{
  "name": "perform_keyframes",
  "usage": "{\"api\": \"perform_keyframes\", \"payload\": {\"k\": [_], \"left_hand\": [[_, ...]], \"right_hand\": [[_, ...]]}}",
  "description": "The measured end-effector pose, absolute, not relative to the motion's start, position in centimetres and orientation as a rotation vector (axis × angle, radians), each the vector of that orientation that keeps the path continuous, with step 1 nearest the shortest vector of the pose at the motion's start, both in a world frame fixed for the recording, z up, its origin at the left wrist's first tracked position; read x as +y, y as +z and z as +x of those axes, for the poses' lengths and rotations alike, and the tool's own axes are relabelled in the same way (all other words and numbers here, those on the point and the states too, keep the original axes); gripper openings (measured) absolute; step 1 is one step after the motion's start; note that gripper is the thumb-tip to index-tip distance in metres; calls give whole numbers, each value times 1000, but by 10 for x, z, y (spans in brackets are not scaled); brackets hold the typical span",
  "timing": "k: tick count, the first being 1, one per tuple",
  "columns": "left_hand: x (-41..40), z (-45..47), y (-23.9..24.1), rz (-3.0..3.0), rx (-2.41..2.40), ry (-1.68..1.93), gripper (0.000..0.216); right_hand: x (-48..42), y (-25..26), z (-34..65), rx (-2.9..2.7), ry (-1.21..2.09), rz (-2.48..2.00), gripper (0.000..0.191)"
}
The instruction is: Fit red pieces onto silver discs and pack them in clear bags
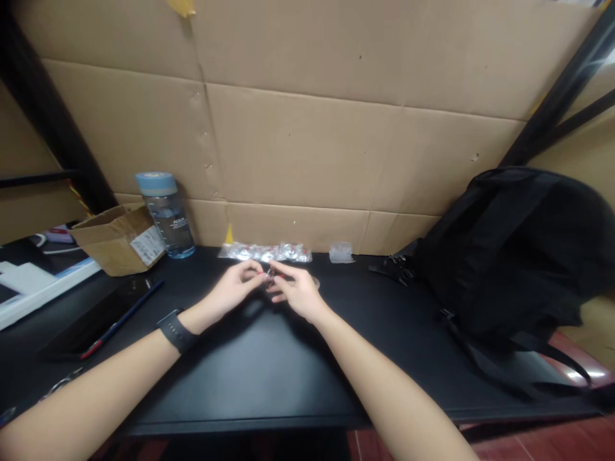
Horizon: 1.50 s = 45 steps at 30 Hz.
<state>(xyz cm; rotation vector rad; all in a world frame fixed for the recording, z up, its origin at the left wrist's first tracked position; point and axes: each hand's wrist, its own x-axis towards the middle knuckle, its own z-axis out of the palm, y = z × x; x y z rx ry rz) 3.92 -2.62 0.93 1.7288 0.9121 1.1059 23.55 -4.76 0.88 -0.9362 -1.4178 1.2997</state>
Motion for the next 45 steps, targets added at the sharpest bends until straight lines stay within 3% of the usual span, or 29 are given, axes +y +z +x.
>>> {"api": "perform_keyframes", "payload": {"k": [6,10,12,20,24,33,45], "left_hand": [[-26,38,12,1756,905,1082,23],[-18,32,12,1793,1016,1126,22],[-13,28,13,1809,1082,1140,21],[-6,18,12,1845,1211,1142,14],[-4,17,9,1888,1227,1139,15],[-1,15,9,1905,1156,1119,14],[-1,15,11,1921,1169,1104,12]], "right_hand": [[-48,12,235,-1393,1304,-949,49],[-41,18,248,-1459,1162,-952,58],[-31,21,266,-1532,996,-1009,66],[15,14,375,-1718,70,-1482,53],[15,7,393,-1860,88,-1703,35],[18,1,390,-1852,120,-1784,32],[27,-3,394,-1329,527,-1527,48]]}}
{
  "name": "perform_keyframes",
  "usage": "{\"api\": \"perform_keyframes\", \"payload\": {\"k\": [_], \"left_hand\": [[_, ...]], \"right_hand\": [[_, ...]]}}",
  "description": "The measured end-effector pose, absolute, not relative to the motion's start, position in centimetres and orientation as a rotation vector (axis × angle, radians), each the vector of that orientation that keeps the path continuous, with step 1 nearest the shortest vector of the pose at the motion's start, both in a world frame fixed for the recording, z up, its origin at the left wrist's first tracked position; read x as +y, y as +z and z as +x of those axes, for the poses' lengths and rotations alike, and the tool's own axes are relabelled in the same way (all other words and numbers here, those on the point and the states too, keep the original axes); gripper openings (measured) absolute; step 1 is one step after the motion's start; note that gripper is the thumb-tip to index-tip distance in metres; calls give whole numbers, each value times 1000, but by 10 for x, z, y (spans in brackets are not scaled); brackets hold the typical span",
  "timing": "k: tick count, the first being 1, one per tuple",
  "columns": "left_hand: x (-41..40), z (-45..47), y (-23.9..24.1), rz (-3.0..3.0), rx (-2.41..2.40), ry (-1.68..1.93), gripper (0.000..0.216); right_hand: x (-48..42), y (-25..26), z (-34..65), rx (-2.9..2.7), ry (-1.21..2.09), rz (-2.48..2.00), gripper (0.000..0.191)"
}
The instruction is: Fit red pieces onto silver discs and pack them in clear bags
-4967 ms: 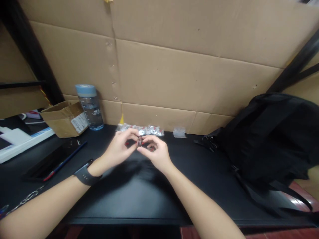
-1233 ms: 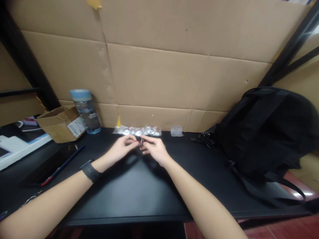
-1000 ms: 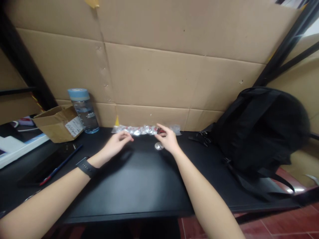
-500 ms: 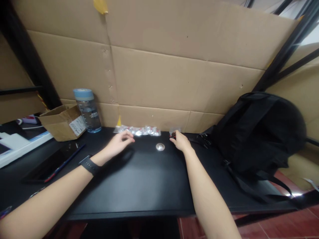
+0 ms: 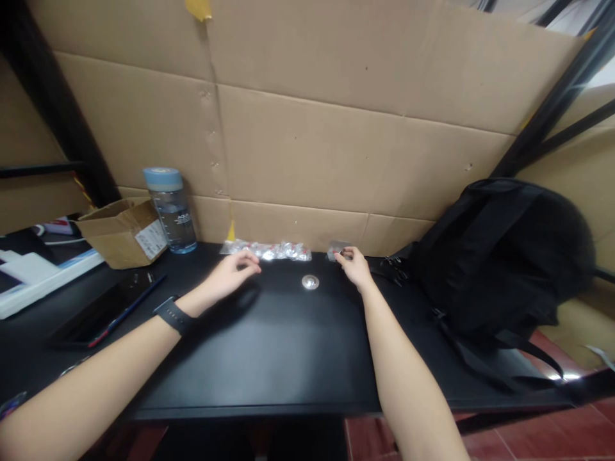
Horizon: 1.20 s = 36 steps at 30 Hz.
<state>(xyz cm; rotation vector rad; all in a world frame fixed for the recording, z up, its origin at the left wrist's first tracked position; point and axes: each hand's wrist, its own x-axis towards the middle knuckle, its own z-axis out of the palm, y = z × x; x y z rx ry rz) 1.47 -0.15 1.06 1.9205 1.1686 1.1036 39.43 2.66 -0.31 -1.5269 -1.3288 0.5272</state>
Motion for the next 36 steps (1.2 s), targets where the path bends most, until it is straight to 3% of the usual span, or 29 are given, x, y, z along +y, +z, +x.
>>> {"api": "perform_keyframes", "payload": {"k": [11,19,25,32,36], "left_hand": [[0,15,7,1946,1150,1088,13],[-4,10,18,2017,1251,1134,14],[-12,8,33,2276,1212,1215,15],[-17,11,20,2569,1048,693,40],[-22,11,15,2666,1142,387,52]], "right_hand": [[38,-13,393,-1195,621,-1435,49],[18,21,372,-1240,610,-1231,61],[-15,31,304,-1510,825,-1040,50],[-41,16,253,-1805,1211,-933,45],[-42,20,259,-1861,1156,-1071,44]]}}
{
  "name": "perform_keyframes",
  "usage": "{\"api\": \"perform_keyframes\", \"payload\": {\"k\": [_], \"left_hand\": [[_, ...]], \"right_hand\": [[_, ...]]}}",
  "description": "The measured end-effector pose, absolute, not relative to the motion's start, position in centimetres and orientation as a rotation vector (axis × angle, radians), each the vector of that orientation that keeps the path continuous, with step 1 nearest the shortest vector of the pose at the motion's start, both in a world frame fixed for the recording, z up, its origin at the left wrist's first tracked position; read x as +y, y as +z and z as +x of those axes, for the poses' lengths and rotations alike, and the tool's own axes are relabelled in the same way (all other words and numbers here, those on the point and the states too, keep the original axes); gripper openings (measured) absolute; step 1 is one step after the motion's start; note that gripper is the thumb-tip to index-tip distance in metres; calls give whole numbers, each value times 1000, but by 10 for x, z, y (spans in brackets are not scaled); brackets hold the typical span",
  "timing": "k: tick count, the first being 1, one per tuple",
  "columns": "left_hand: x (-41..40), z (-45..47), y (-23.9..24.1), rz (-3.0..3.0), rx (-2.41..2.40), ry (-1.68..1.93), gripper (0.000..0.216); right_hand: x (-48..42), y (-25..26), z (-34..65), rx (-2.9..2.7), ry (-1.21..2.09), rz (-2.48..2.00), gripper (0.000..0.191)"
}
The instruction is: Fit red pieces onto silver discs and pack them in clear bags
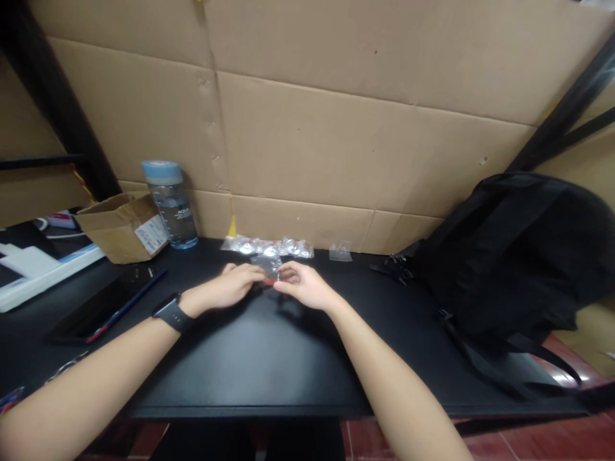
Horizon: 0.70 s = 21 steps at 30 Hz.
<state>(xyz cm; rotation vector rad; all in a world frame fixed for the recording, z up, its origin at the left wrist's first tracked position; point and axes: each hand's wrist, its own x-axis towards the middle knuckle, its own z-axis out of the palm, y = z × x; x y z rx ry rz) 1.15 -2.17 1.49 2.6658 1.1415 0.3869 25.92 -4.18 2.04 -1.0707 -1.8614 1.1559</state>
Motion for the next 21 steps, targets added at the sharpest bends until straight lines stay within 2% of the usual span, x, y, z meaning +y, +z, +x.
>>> {"api": "perform_keyframes", "payload": {"k": [6,9,12,16,21], "left_hand": [[-22,13,13,2732,1131,286,66],[-25,14,15,2743,1095,253,69],[-31,17,18,2742,1058,236,71],[-39,21,21,2720,1039,204,68],[-40,23,20,2687,1032,183,63]], "right_hand": [[-40,37,283,-2109,487,-1202,38],[-41,41,288,-2253,289,-1239,35],[-44,41,286,-2327,362,-1281,35],[-46,34,282,-2342,589,-1337,48],[-41,20,273,-2286,500,-1355,49]]}}
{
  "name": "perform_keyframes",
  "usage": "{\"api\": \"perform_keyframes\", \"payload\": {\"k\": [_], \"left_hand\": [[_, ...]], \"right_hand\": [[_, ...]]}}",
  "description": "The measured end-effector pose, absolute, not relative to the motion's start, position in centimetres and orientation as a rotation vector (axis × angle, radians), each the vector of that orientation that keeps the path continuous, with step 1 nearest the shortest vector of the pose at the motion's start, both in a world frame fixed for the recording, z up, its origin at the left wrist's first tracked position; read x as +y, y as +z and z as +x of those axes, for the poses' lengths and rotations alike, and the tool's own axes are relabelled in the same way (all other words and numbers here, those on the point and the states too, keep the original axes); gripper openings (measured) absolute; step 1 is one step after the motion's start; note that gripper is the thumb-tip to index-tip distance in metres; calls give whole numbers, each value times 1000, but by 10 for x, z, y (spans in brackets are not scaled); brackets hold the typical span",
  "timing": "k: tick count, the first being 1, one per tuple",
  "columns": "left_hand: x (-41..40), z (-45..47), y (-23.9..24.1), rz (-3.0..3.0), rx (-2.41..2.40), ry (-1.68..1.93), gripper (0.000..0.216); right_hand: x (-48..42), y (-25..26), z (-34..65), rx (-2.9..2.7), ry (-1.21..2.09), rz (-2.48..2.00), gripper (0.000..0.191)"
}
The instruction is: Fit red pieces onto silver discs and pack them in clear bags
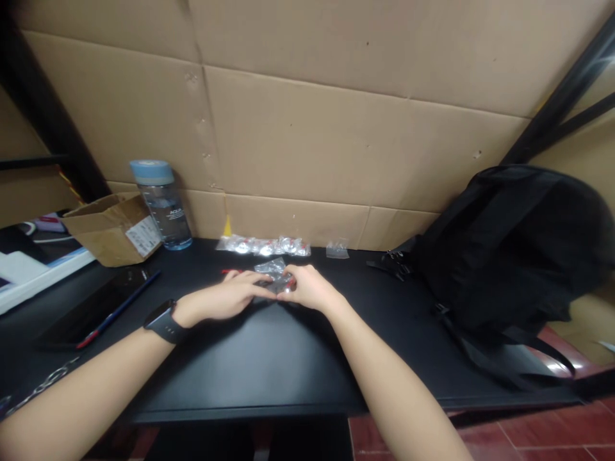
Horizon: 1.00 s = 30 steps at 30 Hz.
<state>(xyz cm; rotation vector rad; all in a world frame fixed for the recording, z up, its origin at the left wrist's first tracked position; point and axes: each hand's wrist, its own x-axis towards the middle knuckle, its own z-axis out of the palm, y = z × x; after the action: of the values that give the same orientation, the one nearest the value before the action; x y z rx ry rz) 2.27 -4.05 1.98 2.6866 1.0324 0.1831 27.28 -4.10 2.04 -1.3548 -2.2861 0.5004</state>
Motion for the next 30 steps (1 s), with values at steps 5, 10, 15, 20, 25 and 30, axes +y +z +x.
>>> {"api": "perform_keyframes", "payload": {"k": [5,10,15,20,25,30], "left_hand": [[-38,21,16,2661,990,230,53],[-38,20,15,2648,963,252,51],[-34,20,13,2629,933,248,50],[-33,20,13,2629,907,259,52],[-33,20,16,2614,900,203,51],[-30,16,19,2585,850,228,48]], "right_hand": [[-37,17,271,-2252,527,-1246,41],[-37,18,273,-2235,684,-1153,32],[-33,12,268,-2279,474,-1157,23],[-22,3,264,-2276,46,-1286,17],[-14,-3,257,-2208,-142,-1448,15],[-19,-5,246,-2208,-127,-1521,12]]}}
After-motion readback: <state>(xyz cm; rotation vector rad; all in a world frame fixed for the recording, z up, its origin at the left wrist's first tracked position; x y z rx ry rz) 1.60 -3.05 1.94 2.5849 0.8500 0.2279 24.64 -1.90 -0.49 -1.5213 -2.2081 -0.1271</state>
